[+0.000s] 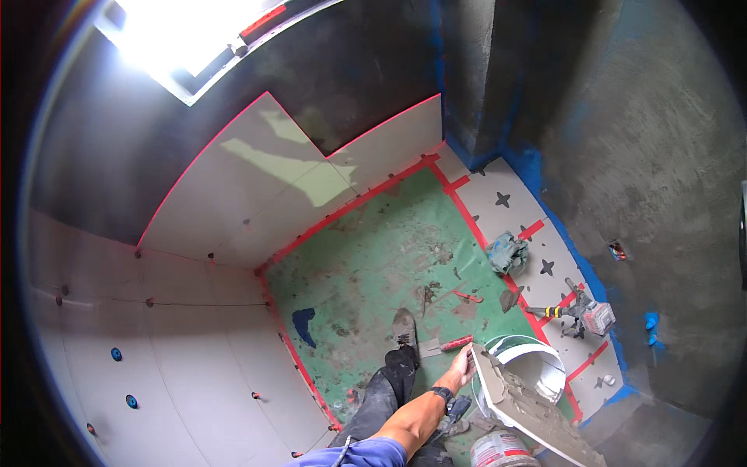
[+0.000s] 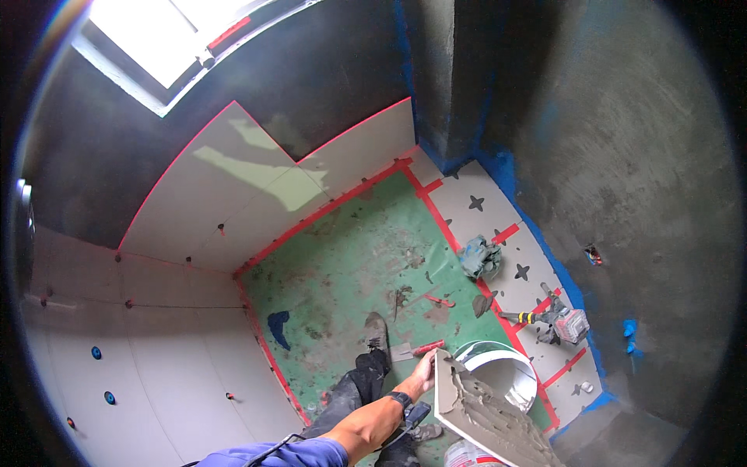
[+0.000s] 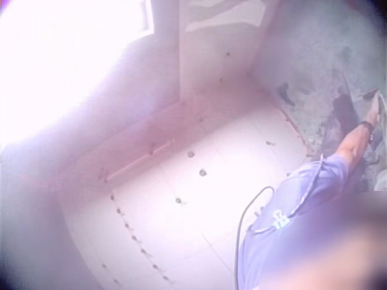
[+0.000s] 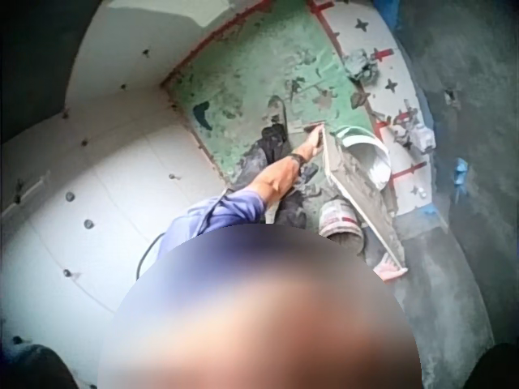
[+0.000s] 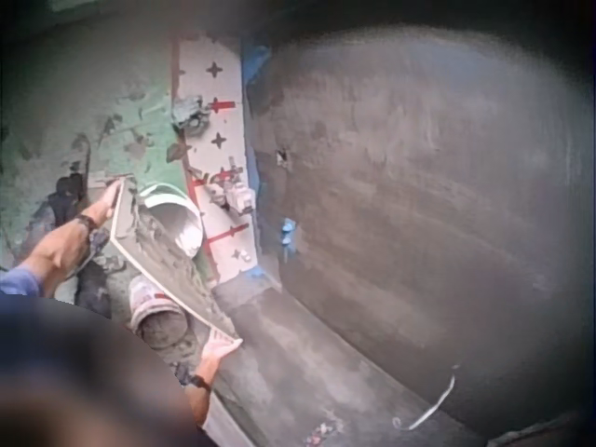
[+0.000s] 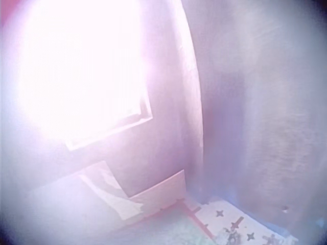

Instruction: Apply adhesive to a wall tile and install it onto the ceiling or upper wall area.

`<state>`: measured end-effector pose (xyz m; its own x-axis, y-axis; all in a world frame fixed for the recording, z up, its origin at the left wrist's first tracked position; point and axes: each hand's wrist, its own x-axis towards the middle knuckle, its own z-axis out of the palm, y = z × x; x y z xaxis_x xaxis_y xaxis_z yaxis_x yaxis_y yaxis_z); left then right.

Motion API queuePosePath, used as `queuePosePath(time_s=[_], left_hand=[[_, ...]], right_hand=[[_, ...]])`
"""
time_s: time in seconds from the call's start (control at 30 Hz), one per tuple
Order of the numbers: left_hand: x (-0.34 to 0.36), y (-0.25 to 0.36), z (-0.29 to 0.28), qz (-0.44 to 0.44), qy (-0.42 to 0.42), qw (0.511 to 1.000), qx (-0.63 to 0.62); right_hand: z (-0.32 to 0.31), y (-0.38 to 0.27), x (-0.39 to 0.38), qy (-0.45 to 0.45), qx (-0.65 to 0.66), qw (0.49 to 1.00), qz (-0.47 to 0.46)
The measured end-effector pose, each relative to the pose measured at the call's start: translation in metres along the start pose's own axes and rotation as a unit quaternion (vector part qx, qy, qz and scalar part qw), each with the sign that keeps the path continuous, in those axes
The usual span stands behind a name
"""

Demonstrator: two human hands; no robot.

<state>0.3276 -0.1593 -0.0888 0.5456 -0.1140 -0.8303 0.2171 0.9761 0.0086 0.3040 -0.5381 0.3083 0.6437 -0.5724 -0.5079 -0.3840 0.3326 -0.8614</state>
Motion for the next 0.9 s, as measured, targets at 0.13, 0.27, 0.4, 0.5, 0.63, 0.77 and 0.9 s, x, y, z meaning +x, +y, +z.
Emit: queuePosePath(time_s=[0.13, 0.27, 0.4, 0.5, 0.63, 0.77, 0.9], left_hand=[[-0.022, 0.014, 0.020, -0.005, -0.004, 1.000, -0.029], [-0.036, 0.039, 0.041, 0.050, 0.020, 0.997, 0.052], [-0.068, 0.113, 0.042, 0.114, -0.040, 0.966, 0.229], [-0.131, 0.189, 0.031, 0.160, -0.089, 0.971, 0.153], [-0.220, 0.260, -0.003, 0.240, -0.144, 0.959, 0.041], [-0.263, 0.349, 0.038, 0.310, -0.170, 0.932, -0.075], [-0.285, 0.411, 0.056, 0.385, -0.188, 0.881, -0.202]], right_hand=[[0.005, 0.013, -0.003, 0.018, 0.004, 1.000, 0.000], [0.022, 0.030, 0.005, -0.054, 0.018, 0.998, -0.027], [0.062, 0.042, -0.013, -0.125, 0.019, 0.991, -0.034], [0.103, 0.037, -0.031, -0.172, 0.008, 0.984, -0.047], [0.235, 0.020, -0.059, -0.217, -0.077, 0.972, -0.056], [0.413, 0.017, -0.072, -0.301, -0.164, 0.937, -0.067], [0.556, 0.008, -0.079, -0.402, -0.215, 0.878, -0.147]])
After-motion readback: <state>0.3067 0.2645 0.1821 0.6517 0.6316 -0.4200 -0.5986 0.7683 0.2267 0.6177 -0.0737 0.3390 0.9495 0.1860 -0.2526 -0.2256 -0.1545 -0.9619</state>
